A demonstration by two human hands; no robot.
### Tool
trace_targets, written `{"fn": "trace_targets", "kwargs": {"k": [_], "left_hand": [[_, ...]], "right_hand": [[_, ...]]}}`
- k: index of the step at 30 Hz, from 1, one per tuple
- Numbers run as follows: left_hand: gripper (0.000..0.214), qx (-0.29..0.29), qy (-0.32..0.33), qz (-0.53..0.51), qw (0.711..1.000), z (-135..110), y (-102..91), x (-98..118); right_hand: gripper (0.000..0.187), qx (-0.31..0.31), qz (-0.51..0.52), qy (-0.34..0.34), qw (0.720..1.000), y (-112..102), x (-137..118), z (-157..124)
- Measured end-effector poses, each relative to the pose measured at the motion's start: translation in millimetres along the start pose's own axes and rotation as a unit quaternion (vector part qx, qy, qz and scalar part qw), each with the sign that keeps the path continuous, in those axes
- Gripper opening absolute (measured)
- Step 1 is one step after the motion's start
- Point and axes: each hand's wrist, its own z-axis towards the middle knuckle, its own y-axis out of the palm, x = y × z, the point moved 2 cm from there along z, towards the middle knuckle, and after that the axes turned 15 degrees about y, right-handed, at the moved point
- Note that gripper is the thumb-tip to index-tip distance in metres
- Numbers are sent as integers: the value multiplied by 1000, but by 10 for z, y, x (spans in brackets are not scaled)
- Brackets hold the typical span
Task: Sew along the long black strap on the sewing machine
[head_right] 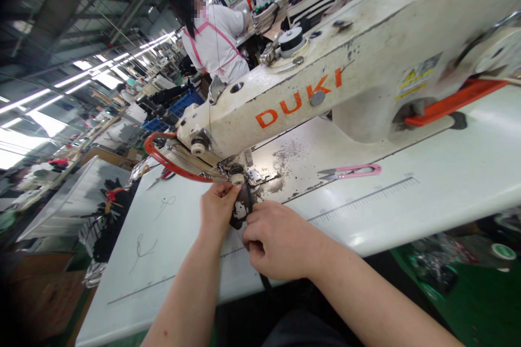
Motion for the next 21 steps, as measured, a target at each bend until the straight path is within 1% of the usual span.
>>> {"fn": "trace_targets", "kwargs": {"k": [10,21], "left_hand": [[13,16,19,2,1000,1,3,34],[7,6,26,52,998,9,-6,110]], "right_hand": [[16,-2,-8,2,1000,-7,-4,9],[15,-3,-3,-3,1000,1,-9,-1]]}}
